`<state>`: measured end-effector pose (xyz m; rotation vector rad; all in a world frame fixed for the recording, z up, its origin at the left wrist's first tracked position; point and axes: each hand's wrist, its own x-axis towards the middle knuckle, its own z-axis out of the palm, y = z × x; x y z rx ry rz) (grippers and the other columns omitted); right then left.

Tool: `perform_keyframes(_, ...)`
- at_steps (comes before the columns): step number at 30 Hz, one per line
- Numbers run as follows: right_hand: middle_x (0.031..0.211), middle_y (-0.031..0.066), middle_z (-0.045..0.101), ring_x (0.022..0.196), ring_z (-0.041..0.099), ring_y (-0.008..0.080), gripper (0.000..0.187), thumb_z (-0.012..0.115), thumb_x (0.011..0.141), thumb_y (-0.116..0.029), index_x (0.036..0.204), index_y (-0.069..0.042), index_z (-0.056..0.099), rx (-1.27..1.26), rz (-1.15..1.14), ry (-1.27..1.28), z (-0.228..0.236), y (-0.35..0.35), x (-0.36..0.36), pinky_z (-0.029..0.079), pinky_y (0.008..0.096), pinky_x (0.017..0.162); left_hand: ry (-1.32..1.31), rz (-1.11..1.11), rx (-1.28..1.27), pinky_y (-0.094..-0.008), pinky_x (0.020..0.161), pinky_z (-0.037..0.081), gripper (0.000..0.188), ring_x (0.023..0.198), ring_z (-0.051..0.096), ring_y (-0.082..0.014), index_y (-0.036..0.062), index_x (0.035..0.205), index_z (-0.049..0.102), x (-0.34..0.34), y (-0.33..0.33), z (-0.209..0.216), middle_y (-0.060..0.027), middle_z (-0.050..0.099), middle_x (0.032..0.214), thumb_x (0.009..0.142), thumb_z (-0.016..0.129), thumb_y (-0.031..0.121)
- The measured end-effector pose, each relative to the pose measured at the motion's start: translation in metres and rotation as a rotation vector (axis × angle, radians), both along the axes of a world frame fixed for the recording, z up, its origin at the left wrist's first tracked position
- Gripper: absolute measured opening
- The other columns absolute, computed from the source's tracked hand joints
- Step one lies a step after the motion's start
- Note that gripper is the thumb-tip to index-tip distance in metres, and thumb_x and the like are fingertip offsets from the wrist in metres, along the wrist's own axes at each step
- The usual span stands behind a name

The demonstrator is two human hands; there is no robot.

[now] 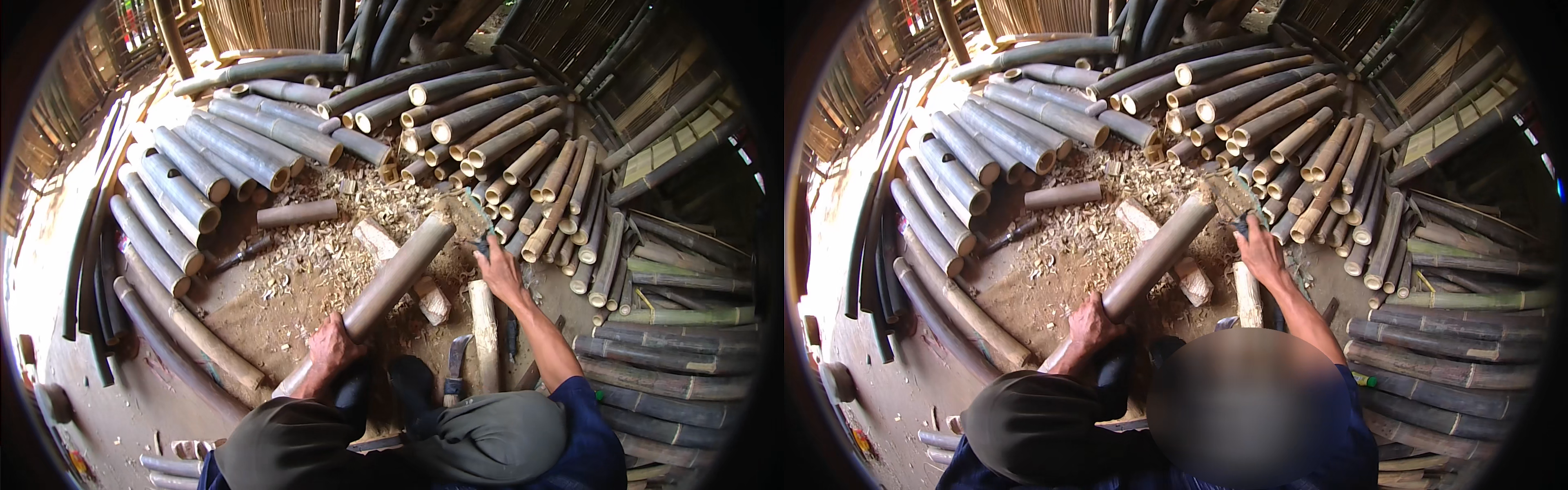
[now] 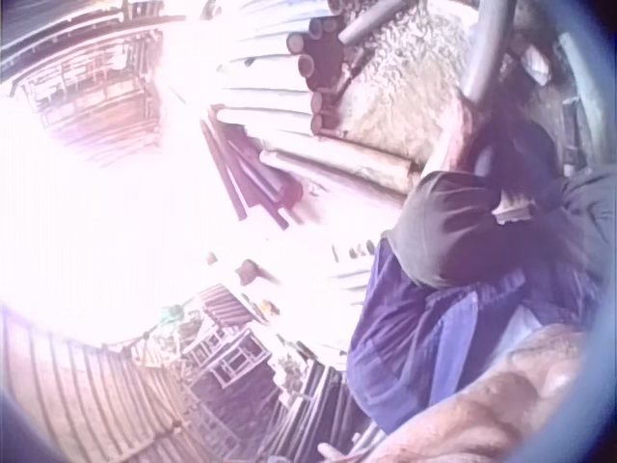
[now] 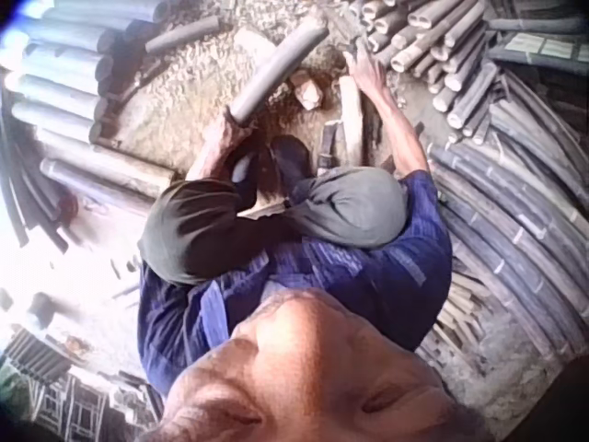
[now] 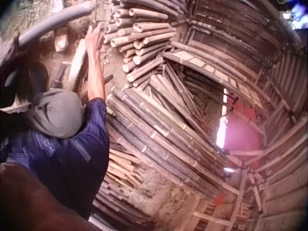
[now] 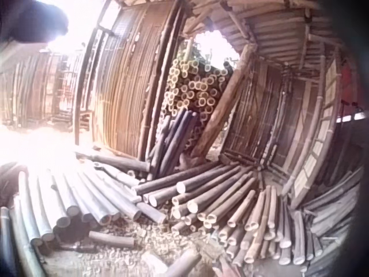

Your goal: The person carves and shapes a bamboo pole using a machete and a hand knife while sitting in a workshop filled with bamboo logs.

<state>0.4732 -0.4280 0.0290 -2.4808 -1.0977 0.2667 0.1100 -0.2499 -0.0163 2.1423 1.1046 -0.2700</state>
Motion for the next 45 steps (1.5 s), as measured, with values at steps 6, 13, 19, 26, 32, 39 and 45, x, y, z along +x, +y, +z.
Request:
perform_keyframes(6,0.081,0.0268,0.068,0.056,0.066,0.0292,0.043,0.059,0.106,-0.015,0.141,0.004,0.043,0.023,0.371,-0.438,-0.006,0.038,-0.030,0.055,0.0392,0.040,-0.052,0.045,0.096,-0.0508,0.096,0.053,0.075,0.110,0.068,-0.0393,0.0011,0.116,0.058,-0.010,-0.005,-0.016,-0.0214,0.069,0.114,0.067,0.090,0.047)
perform_keyframes(13,0.081,0.0259,0.069,0.052,0.064,0.0248,0.018,0.058,0.104,-0.007,0.117,0.000,0.047,-0.185,0.301,-0.449,-0.014,0.048,0.009,0.049,0.0334,0.035,-0.026,0.044,0.114,-0.0535,0.101,0.047,0.077,0.117,0.065,-0.0376,0.0032,0.121,0.057,-0.004,-0.007,-0.022,-0.0193,0.068,0.117,0.070,0.089,0.052)
perform_keyframes(19,0.065,0.0125,0.057,0.050,0.059,0.0232,0.021,0.062,0.101,-0.005,0.114,0.000,0.047,0.002,0.455,-0.500,0.001,0.042,-0.030,0.051,0.0344,0.037,-0.035,0.022,0.068,-0.0533,0.104,0.044,0.081,0.117,0.065,-0.0382,0.0031,0.123,0.056,0.003,-0.013,-0.019,-0.0196,0.067,0.118,0.072,0.087,0.057)
perform_keyframes(26,0.069,0.0241,0.060,0.063,0.070,0.0371,0.030,0.068,0.098,-0.012,0.111,0.001,0.045,-0.187,0.287,-0.211,-0.019,0.054,-0.046,0.060,0.0487,0.054,0.002,0.054,0.136,-0.0528,0.105,0.043,0.080,0.117,0.064,-0.0392,0.0021,0.121,0.056,-0.005,-0.005,-0.021,-0.0204,0.066,0.116,0.073,0.086,0.059)
perform_keyframes(32,0.063,0.0154,0.062,0.049,0.063,0.0245,0.021,0.060,0.103,-0.009,0.110,0.000,0.043,-0.290,0.290,-0.383,-0.029,0.012,0.030,0.054,0.0329,0.037,-0.056,0.011,0.148,-0.0521,0.103,0.044,0.080,0.116,0.064,-0.0377,0.0013,0.121,0.056,0.005,-0.016,-0.019,-0.0198,0.066,0.114,0.073,0.086,0.058)
perform_keyframes(39,0.089,0.0288,0.070,0.073,0.073,0.0453,0.040,0.074,0.093,-0.009,0.120,0.001,0.046,0.010,0.467,-0.420,0.007,0.040,-0.043,0.060,0.0530,0.057,-0.074,0.027,0.205,-0.0527,0.101,0.045,0.073,0.113,0.065,-0.0380,0.0009,0.119,0.056,0.000,-0.007,-0.017,-0.0204,0.067,0.114,0.075,0.086,0.049)
perform_keyframes(45,0.074,0.0245,0.068,0.059,0.070,0.0310,0.022,0.063,0.097,-0.001,0.110,0.005,0.046,-0.227,0.158,-0.261,-0.035,0.021,-0.024,0.059,0.0418,0.043,-0.054,0.032,0.211,-0.0527,0.100,0.045,0.072,0.112,0.065,-0.0380,0.0012,0.119,0.055,0.004,-0.009,-0.021,-0.0202,0.066,0.112,0.074,0.086,0.048)
